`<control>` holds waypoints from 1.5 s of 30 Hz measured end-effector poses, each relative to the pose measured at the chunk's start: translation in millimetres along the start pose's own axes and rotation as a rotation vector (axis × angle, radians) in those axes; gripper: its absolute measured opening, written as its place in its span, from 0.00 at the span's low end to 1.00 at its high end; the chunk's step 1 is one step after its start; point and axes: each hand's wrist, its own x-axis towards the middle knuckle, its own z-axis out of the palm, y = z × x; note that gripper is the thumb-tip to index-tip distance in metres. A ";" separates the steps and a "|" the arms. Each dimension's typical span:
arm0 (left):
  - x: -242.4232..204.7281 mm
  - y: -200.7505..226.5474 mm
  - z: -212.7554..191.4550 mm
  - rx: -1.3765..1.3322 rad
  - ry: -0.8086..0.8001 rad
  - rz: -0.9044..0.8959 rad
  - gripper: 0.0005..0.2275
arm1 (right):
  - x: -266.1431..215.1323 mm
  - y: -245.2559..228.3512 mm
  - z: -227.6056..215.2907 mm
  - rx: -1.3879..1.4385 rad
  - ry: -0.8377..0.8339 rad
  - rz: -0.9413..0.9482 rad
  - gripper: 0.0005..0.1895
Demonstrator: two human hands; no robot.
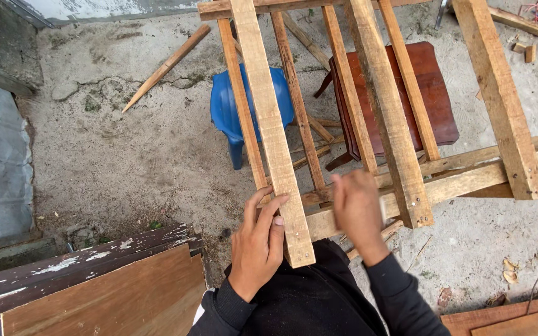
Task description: The person sands the surfaces of a wooden frame structure using a piece of sandpaper held by hand.
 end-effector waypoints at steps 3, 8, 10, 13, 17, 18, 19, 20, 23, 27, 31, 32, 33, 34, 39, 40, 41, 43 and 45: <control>-0.1 -1.3 2.4 -0.006 0.101 0.158 0.16 | -14.3 -18.6 3.1 0.099 0.009 -0.162 0.20; 0.1 -11.8 11.1 0.014 0.085 0.108 0.16 | 4.6 12.1 2.6 -0.031 0.021 -0.067 0.21; -1.6 -11.5 10.8 0.023 0.085 0.075 0.16 | 1.9 10.0 5.6 -0.097 -0.046 0.038 0.21; 0.2 -5.2 8.5 0.051 0.118 0.096 0.18 | -12.7 -20.5 14.2 0.098 -0.089 -0.114 0.20; -4.2 -3.3 7.3 0.097 0.125 0.118 0.22 | -1.6 -12.6 -5.2 0.095 -0.050 -0.142 0.18; -3.3 -4.3 8.4 0.094 0.119 0.099 0.22 | 3.2 -8.1 -10.4 0.076 -0.028 -0.105 0.18; -3.6 -5.1 7.7 0.109 0.130 0.099 0.23 | 6.9 -10.3 -12.7 0.062 -0.004 -0.067 0.17; -3.2 -5.0 9.0 0.123 0.141 0.098 0.23 | 9.1 -15.3 -13.0 0.055 0.002 -0.084 0.17; -5.2 -1.9 9.6 0.139 0.151 0.107 0.23 | 3.6 -27.9 -13.2 0.075 -0.011 -0.104 0.16; -4.6 -3.0 4.6 0.116 0.137 0.183 0.25 | 1.4 -30.6 -7.4 0.130 -0.052 -0.146 0.17; -3.5 -1.3 -4.7 0.029 0.045 0.132 0.23 | 11.4 -10.8 -15.3 -0.054 0.122 -0.034 0.16; -1.6 -0.3 -8.7 -0.030 0.020 0.127 0.21 | 10.2 -16.2 -13.3 -0.037 0.065 -0.020 0.17; -1.2 0.2 -12.2 -0.086 -0.010 0.112 0.20 | 6.5 -22.5 -9.1 -0.016 0.002 -0.002 0.18; 0.9 0.1 -15.6 -0.029 -0.012 0.172 0.18 | 3.8 -27.6 -6.4 0.008 -0.062 0.015 0.19; 34.8 -9.5 -37.0 0.082 -0.229 0.367 0.18 | 6.8 -48.9 -12.6 0.002 0.056 0.098 0.15; 40.7 -11.8 -39.7 0.122 -0.264 0.402 0.19 | 7.0 -52.6 -15.1 -0.047 0.115 0.188 0.15; 45.5 -14.4 -41.3 0.161 -0.300 0.439 0.20 | 5.5 -57.6 -14.9 -0.132 0.171 0.177 0.15; 53.7 -18.2 -42.8 0.224 -0.347 0.496 0.22 | 1.0 -66.2 -11.0 -0.298 0.270 0.150 0.15; 63.6 -19.0 -43.1 0.274 -0.361 0.538 0.23 | -5.1 -65.0 -11.5 -0.114 0.171 0.085 0.14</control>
